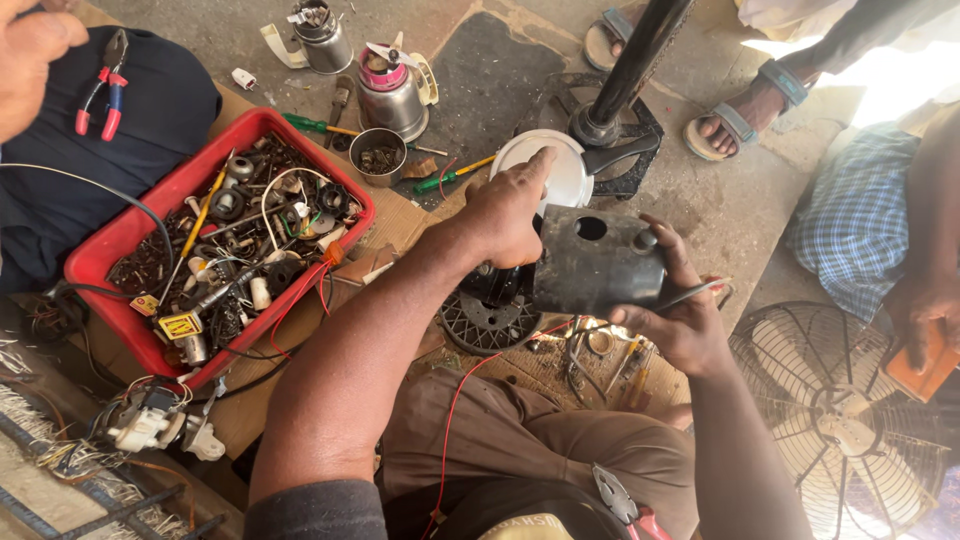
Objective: The person sits on the floor and repairs a small electric motor, handling its wires and terminal components and fitting a cover part onto the motor body. They pick small parts from a red tray of assorted components and press and twist parts into place on the motor.
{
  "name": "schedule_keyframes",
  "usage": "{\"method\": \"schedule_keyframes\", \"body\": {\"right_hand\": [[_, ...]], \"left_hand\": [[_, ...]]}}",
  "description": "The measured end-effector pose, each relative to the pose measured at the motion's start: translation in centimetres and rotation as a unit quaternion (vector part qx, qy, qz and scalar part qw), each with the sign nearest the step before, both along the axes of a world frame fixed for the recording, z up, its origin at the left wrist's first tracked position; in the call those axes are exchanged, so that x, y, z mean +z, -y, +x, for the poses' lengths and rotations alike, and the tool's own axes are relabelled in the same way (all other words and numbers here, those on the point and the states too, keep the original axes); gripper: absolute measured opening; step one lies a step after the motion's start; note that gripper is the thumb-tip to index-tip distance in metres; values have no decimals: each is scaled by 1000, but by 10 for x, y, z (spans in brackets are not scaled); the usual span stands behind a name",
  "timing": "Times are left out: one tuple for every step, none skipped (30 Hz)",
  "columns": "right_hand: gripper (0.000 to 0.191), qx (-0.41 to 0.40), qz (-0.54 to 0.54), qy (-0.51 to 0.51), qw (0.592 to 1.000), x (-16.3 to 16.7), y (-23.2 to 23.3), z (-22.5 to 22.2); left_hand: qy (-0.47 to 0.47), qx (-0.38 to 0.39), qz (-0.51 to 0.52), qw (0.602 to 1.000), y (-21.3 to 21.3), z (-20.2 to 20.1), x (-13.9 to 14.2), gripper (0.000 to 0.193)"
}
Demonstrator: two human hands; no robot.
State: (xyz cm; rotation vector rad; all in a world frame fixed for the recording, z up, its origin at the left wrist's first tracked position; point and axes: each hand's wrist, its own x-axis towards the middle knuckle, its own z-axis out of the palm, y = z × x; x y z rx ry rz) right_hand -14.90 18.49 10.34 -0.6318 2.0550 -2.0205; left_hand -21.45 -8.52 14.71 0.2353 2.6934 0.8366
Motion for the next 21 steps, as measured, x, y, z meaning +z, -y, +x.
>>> {"method": "schedule_keyframes", "body": {"right_hand": [[102, 8, -4, -44, 999, -5, 0, -2], [100, 16, -8, -88, 996, -9, 0, -4], [100, 13, -8, -86, 996, -12, -2, -5], [100, 10, -8, -83, 996, -15, -3, -6], [100, 7, -9, -81, 997, -17, -3, -6], [99, 8, -27, -64, 998, -17, -3, -6], [99, 10, -43, -46, 998, -17, -4, -5], [98, 11, -60, -29, 998, -16, -3, -4], [99, 6, -59, -27, 998, -14, -2, -2], [99, 0, -59, -24, 998, -11, 0, -1], [99, -6, -60, -19, 998, -9, 2, 0], [100, -20, -55, 11, 998, -6, 4, 2], [101, -34, -50, 40, 997, -3, 7, 3], [102, -47, -43, 69, 996, -1, 9, 4], [102, -52, -18, 41, 998, 1, 12, 3], [101, -57, 7, 12, 998, 3, 15, 2], [101, -64, 32, -17, 997, 5, 17, 1], [102, -63, 64, -78, 993, 6, 18, -1], [103, -62, 94, -136, 984, 8, 19, -3], [104, -62, 123, -194, 971, 9, 21, -4], [104, -65, 139, -197, 968, 10, 22, -4]], "left_hand": [[-15, -10, 15, 1000, 3, 1, -2, 108], [-31, -20, 30, 999, 4, 1, -5, 107], [-37, -27, 35, 998, 4, -1, -8, 106], [-42, -33, 39, 998, 5, -2, -11, 105], [-48, -40, 43, 997, 7, -4, -13, 104], [-53, -49, 71, 995, 9, -7, -15, 98], [-58, -58, 100, 992, 13, -8, -18, 93], [-65, -67, 127, 987, 15, -11, -20, 88], [-102, -41, 155, 982, 15, -11, -22, 79], [-138, -16, 182, 973, 15, -10, -25, 71], [-173, 8, 207, 963, 14, -7, -27, 63], [-198, 53, 212, 955, 11, -4, -30, 49], [-224, 98, 217, 945, 6, -1, -32, 38], [-248, 145, 222, 932, 1, 2, -34, 31], [-246, 159, 193, 936, -2, 3, -35, 32], [-245, 172, 164, 940, -4, 3, -35, 33], [-242, 185, 135, 943, -6, 3, -34, 34], [-254, 178, 147, 939, -8, 2, -34, 35], [-265, 171, 158, 936, -8, 2, -33, 36], [-276, 162, 167, 933, -7, 2, -31, 38], [-268, 161, 164, 935, -7, 3, -30, 40]]}}
